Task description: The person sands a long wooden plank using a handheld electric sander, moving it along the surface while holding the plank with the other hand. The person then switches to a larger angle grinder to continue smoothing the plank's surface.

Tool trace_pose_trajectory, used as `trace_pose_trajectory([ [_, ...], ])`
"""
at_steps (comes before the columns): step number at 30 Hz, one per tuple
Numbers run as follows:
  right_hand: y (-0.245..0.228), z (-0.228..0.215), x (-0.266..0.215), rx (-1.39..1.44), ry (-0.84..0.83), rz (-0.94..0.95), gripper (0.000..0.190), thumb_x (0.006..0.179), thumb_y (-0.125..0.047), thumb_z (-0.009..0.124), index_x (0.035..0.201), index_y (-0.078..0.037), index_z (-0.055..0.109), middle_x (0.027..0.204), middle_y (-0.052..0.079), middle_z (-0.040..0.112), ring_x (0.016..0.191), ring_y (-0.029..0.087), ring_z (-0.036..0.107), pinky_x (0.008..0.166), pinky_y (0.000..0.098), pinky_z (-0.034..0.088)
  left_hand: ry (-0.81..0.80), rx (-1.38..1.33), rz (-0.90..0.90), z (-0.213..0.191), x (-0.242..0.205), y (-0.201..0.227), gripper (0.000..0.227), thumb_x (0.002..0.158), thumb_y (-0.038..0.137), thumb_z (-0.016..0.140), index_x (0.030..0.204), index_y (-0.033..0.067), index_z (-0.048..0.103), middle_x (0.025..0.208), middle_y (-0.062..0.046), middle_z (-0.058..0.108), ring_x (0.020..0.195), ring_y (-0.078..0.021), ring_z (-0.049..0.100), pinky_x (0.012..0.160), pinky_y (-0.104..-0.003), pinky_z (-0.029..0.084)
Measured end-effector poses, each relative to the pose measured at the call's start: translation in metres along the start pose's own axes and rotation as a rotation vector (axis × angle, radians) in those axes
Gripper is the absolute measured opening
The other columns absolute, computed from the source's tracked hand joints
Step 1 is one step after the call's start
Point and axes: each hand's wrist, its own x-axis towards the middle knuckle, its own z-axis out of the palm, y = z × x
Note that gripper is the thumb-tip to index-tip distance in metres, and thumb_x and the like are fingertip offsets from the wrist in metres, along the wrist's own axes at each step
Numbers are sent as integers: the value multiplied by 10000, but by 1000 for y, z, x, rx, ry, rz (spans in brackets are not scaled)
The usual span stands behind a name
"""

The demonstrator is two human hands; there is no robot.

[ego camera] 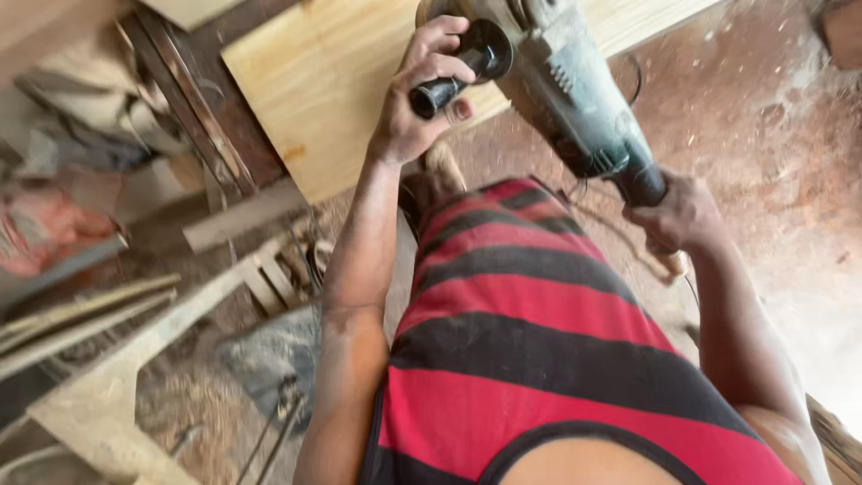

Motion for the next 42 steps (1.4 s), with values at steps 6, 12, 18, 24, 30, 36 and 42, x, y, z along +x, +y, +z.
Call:
trace_pose_trajectory([
  [6,-25,4,23,-340,-22,-113,584,704,-157,811,1275,-83,713,882,250,733,834,339,724,783,468,568,96,-273,-568,6,-99,-13,726,955,186,855,1583,111,500,1061,-93,735,1003,-180,714,1040,-341,605],
  [12,12,-8,56,-259,-259,-173,920,664,-201,739,1542,-85,493,1121,268,733,1064,349,720,907,438,550,-1,112,-1100,18,-114,-28,948,789,362,816,1494,-58,344,1046,-157,737,774,-241,730,758,-351,596],
  [18,13,-8,118,-141,-483,-543,955,761,-321,857,1533,41,428,1380,251,630,1325,305,578,1049,408,459,15,621,-1222,66,-45,-51,549,833,510,714,991,-15,755,1010,-259,746,942,-394,723,854,-483,577],
  [24,-15,-43,122,192,-598,-619,942,862,-234,819,1617,22,318,1492,233,542,1358,276,578,1067,382,484,381,645,-1069,114,-50,-36,408,790,355,761,964,-9,696,879,-248,730,831,-416,722,708,-506,582],
  [30,-87,-52,110,-165,-577,-883,958,808,-54,659,1667,15,241,1428,234,589,1335,317,584,1087,393,505,466,457,-1116,99,-72,-26,284,822,291,731,928,28,708,855,-193,774,809,-337,779,752,-450,616],
  [36,-151,1,115,-282,-623,-733,938,792,-95,721,1639,-13,327,1381,230,647,1267,304,616,1020,387,503,559,689,-1087,39,-125,-38,366,796,322,814,905,-3,685,838,-205,747,770,-349,737,683,-461,597],
  [42,-199,82,112,-438,-583,-867,964,868,-268,821,1623,14,293,1354,263,646,1256,331,625,1024,420,498,716,1081,-972,-2,-196,-57,79,934,34,632,962,-39,644,795,-180,692,622,-226,663,530,-351,572],
])
